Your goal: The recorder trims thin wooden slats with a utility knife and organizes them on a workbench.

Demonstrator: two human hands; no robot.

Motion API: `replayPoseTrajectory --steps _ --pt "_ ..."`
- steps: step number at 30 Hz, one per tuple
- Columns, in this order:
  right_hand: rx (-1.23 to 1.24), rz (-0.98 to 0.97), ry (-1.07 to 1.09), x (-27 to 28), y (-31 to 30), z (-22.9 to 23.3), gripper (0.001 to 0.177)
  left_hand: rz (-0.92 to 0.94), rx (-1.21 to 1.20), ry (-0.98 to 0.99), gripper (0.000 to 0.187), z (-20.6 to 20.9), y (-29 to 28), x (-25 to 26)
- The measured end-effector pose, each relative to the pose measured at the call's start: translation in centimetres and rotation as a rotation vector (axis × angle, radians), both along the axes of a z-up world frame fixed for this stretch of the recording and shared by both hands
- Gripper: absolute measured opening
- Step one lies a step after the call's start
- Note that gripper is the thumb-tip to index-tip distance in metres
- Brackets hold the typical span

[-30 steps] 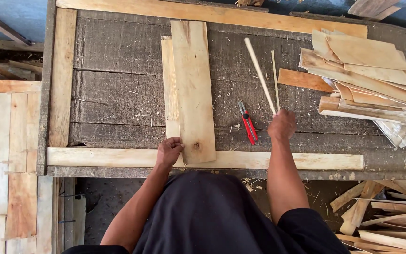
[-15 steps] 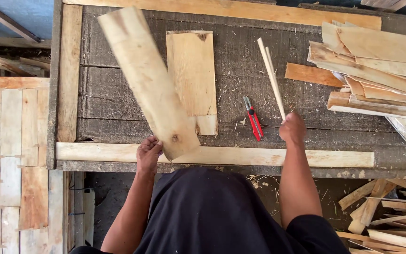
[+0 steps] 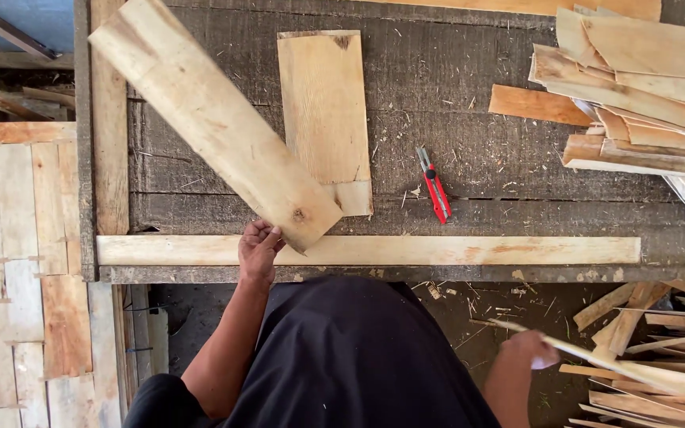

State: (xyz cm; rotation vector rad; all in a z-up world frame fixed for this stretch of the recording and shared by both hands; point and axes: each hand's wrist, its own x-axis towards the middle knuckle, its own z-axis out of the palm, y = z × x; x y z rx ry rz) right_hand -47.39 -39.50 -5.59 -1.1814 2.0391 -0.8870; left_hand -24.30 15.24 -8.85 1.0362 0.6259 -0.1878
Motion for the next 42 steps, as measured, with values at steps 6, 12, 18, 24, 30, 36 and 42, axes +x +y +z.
replayPoseTrajectory --steps 6,12,18,24,30,36,42 --pt "-0.109 0.138 0.164 -0.9 1.0 -3.0 0.035 -0.175 0.052 0.035 0.011 2.9 -3.2 2.0" --pt "-0.222 0.501 0.341 1.6 3.7 -2.7 0.033 -0.425 0.067 -0.005 0.009 5.0 -8.1 3.0" --pt "0.03 1.563 -0.264 15.1 13.0 8.5 0.038 -0.875 0.269 -0.129 0.009 9.0 -13.5 4.0" --pt "0.178 1.482 -0.501 19.2 12.4 2.9 0.041 -0.898 0.235 -0.341 0.013 7.4 -16.4 4.7" --pt "0.167 1.173 -0.795 19.2 9.7 0.1 0.023 -0.734 0.179 -0.299 0.036 4.3 -16.2 4.8" --pt "0.219 0.725 -0.843 21.8 7.6 2.1 0.017 -0.22 0.175 0.202 0.056 1.0 -10.9 6.4" --pt "0.131 0.515 -0.756 23.1 -0.1 -3.1 0.017 0.199 -0.246 0.13 0.049 -1.8 -8.9 7.1"
